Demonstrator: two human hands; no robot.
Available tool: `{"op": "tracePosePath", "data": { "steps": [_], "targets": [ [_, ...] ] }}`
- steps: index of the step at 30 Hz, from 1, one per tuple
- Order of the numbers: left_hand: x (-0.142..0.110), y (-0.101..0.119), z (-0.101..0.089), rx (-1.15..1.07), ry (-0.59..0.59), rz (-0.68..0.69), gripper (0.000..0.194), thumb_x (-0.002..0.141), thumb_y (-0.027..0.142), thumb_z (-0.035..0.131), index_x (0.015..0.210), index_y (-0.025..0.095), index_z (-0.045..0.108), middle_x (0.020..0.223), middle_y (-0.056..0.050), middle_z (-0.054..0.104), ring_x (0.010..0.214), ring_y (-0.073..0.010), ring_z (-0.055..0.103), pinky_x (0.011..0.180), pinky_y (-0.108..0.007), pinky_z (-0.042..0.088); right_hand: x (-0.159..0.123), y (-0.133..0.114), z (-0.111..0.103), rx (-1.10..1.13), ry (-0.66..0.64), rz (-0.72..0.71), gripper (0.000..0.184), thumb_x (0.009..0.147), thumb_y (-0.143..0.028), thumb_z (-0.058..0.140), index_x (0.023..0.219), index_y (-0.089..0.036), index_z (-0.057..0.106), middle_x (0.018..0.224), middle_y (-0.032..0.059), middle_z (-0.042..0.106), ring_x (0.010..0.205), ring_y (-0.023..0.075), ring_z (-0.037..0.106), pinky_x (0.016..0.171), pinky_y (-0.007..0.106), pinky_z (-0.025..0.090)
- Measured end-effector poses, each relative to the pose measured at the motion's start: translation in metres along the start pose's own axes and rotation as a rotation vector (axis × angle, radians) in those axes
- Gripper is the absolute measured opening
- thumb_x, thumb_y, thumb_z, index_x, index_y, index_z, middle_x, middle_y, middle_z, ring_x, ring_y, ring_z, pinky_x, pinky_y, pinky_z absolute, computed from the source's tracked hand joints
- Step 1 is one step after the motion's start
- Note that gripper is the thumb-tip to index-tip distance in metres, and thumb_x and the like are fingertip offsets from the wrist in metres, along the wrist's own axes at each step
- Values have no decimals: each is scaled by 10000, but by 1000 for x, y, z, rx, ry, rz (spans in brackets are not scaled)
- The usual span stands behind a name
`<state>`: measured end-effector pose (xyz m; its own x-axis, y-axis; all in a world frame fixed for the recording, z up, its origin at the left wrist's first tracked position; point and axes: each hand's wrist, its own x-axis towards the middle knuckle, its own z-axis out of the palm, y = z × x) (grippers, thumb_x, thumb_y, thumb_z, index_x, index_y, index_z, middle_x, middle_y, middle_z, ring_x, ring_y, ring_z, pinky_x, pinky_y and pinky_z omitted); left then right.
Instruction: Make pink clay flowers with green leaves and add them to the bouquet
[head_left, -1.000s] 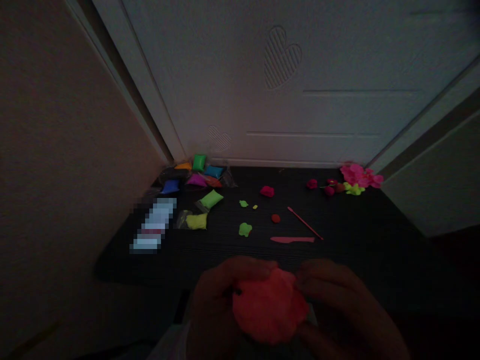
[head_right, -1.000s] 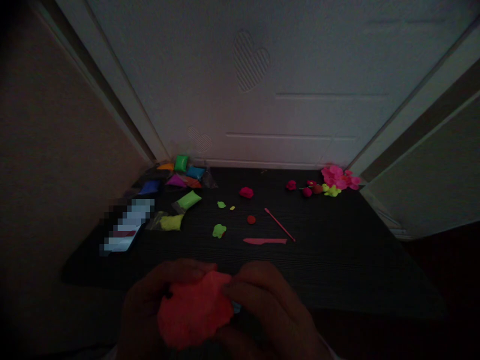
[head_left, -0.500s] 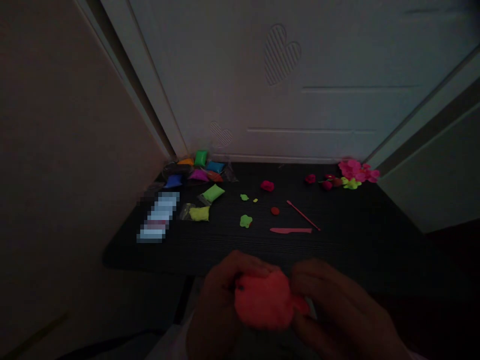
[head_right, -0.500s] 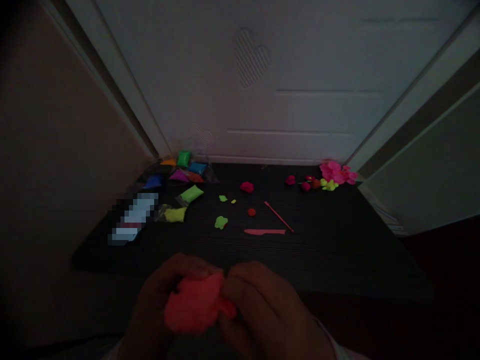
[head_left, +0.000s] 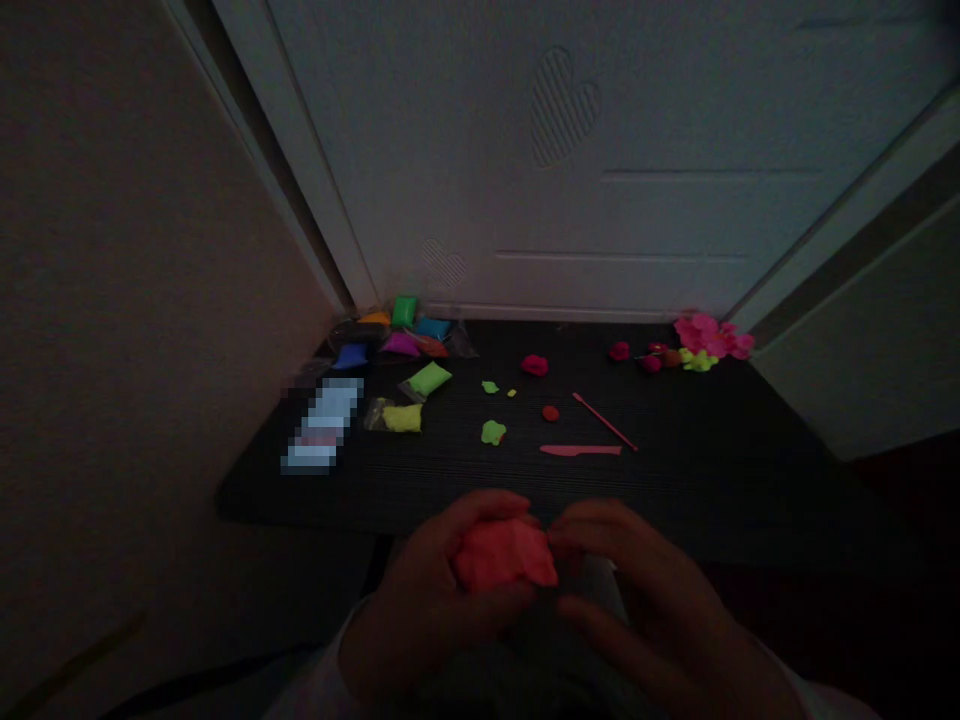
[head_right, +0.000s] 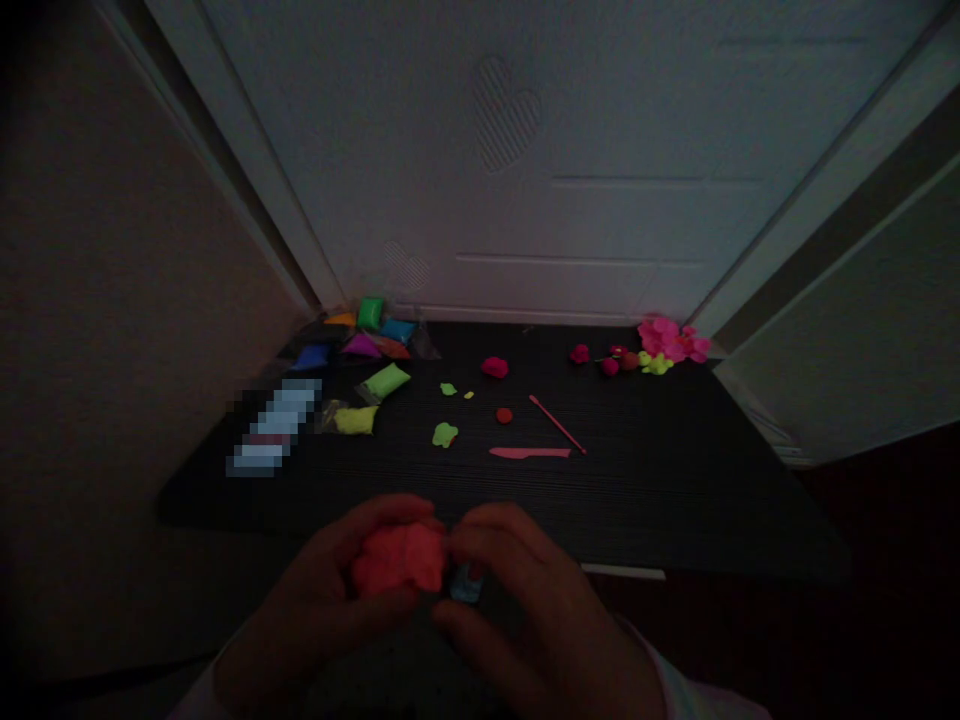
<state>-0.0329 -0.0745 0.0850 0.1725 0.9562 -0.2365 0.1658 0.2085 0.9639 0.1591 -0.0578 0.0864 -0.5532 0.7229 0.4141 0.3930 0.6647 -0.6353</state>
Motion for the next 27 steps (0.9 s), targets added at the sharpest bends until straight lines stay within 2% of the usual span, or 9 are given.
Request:
{"op": "tracePosePath", "data": {
  "steps": [5, 10, 14, 17, 19, 24, 27],
  "targets": [
    [-6, 8, 8, 80, 49, 159, 253, 650, 170, 665, 890, 247, 661, 811, 17, 683, 708, -132, 604, 626, -183, 445, 6, -12, 0, -46, 28, 55, 191, 754, -239, 605, 931, -238, 535, 729, -38, 629, 642, 74, 618, 567, 133, 498],
    [-7, 7, 17, 115, 85, 130, 105, 680, 178, 634, 779, 208, 651, 729, 5, 682, 665, -140, 613, 603, -204, 446, 2, -22, 4, -183, 36, 122, 167, 724, -215, 610, 880, -240, 557, 695, -47, 645, 580, 100, 622, 515, 184, 482],
    [-8, 6, 18, 177, 73, 116, 43, 712, 221, 612, 705, 189, 640, 685, -5, 656, 637, -135, 594, 587, -216, 430, 3, -23, 3, -107, -53, 192, 63, 735, -182, 562, 780, -226, 572, 627, -53, 623, 513, 86, 586, 466, 174, 436],
    [-10, 4, 16, 112, 22, 126, 55, 700, 222, 622, 667, 178, 623, 650, -6, 625, 598, -123, 558, 556, -220, 408, 6, -21, 3, 77, -141, 269, 84, 751, -169, 515, 714, -212, 576, 571, -53, 585, 478, 66, 531, 434, 150, 385],
    [-10, 1, 16, -24, 0, 151, 78, 673, 219, 654, 640, 173, 600, 627, 5, 590, 582, -108, 525, 545, -216, 395, 7, -19, 6, 233, -127, 334, 116, 749, -197, 504, 649, -193, 562, 527, -46, 540, 462, 65, 486, 418, 151, 357],
    [-9, -11, 25, -496, -36, 184, 166, 598, 176, 732, 650, 180, 574, 652, 29, 545, 597, -85, 506, 545, -204, 406, 7, -16, 22, 848, 26, 564, 237, 719, -358, 574, 594, -172, 496, 469, -60, 412, 392, 42, 339, 370, 153, 295],
    [-7, -11, 27, -781, -39, 206, 197, 607, 189, 733, 686, 211, 554, 679, 39, 571, 552, -76, 527, 461, -171, 384, 7, -15, 26, 1222, 209, 572, 240, 721, -381, 592, 619, -191, 487, 430, -92, 344, 323, 19, 211, 315, 140, 234]
  ]
}}
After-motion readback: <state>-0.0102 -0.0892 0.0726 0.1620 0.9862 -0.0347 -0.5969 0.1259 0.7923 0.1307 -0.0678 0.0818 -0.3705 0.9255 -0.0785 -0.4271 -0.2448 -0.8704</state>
